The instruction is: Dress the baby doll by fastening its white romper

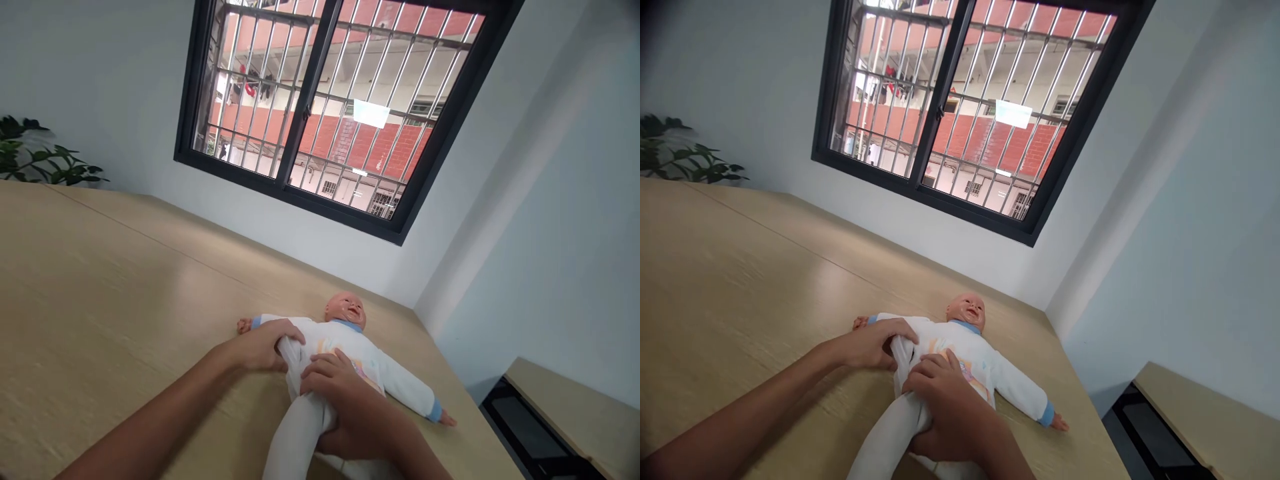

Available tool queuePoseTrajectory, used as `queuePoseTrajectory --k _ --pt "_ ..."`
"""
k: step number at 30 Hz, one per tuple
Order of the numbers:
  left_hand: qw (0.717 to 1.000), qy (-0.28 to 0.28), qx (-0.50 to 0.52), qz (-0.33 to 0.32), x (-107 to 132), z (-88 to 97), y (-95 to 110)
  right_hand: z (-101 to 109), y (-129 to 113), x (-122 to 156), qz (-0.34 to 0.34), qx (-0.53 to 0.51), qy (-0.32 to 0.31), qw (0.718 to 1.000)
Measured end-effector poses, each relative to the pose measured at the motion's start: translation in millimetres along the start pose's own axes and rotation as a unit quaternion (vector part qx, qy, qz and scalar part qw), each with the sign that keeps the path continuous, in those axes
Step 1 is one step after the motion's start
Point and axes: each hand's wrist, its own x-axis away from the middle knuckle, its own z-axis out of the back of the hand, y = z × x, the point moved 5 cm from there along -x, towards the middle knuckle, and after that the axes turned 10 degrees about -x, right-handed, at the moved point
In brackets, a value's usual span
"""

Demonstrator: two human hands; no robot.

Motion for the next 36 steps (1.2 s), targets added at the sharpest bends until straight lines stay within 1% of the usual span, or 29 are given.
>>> queuePoseTrajectory --k 2,5,7,8,9,11,12,13,15,17,20,22,24,26,30,33,36 --pt "0.999 -0.004 -0.022 -0.031 3.2 3.8 7.3 3.6 0.0 1.8 -0.002 -0.016 -0.010 1.000" --pt "0.997 -0.016 -0.019 -0.068 6.2 7.9 11.2 11.7 2.5 3.3 -0.009 -0.069 -0.026 0.997" --pt "0.997 -0.022 -0.021 -0.076 7.1 9.0 8.9 18.8 8.2 0.5 -0.034 -0.101 -0.001 0.994" --pt "0.997 -0.028 -0.027 -0.068 7.3 8.8 6.2 23.4 12.5 -2.4 -0.056 -0.099 0.031 0.993" --pt "0.997 -0.034 -0.034 -0.053 7.3 8.4 2.9 28.3 16.9 -5.8 -0.081 -0.082 0.070 0.991" --pt "0.998 -0.040 -0.046 -0.021 7.6 8.8 -2.5 36.4 22.4 -14.9 -0.131 -0.007 0.133 0.982" --pt "0.998 -0.038 -0.050 -0.013 7.9 9.8 -3.7 38.9 22.8 -20.5 -0.153 0.038 0.149 0.976" --pt "0.998 -0.031 -0.051 -0.009 8.2 11.5 -3.9 39.6 21.9 -27.0 -0.175 0.080 0.148 0.970" --pt "0.999 -0.016 -0.045 -0.006 8.6 15.4 -3.5 35.7 17.7 -41.0 -0.217 0.149 0.108 0.959" --pt "0.999 -0.013 -0.036 -0.003 8.1 15.8 -4.1 26.2 13.0 -53.5 -0.259 0.193 0.048 0.945" --pt "0.999 -0.015 -0.037 -0.017 4.6 6.6 -6.0 9.6 10.3 -65.8 -0.310 0.251 -0.016 0.917" --pt "0.998 0.010 -0.055 -0.031 0.9 -1.6 -7.1 2.3 12.3 -69.6 -0.318 0.280 -0.032 0.905" --pt "0.995 0.047 -0.078 -0.033 -2.5 -7.8 -8.6 0.3 16.6 -70.3 -0.303 0.286 -0.035 0.908" --pt "0.993 0.068 -0.096 -0.027 -4.6 -11.3 -10.2 3.1 22.6 -67.7 -0.285 0.263 -0.034 0.921" --pt "0.990 0.070 -0.118 -0.016 -4.9 -9.8 -13.9 14.7 32.4 -58.3 -0.276 0.177 -0.006 0.945" --pt "0.988 0.075 -0.135 -0.012 -3.2 -8.5 -17.2 19.5 34.6 -52.1 -0.278 0.125 0.019 0.952" --pt "0.985 0.083 -0.149 -0.008 -2.0 -12.5 -18.5 24.2 33.9 -47.1 -0.267 0.095 0.046 0.958"
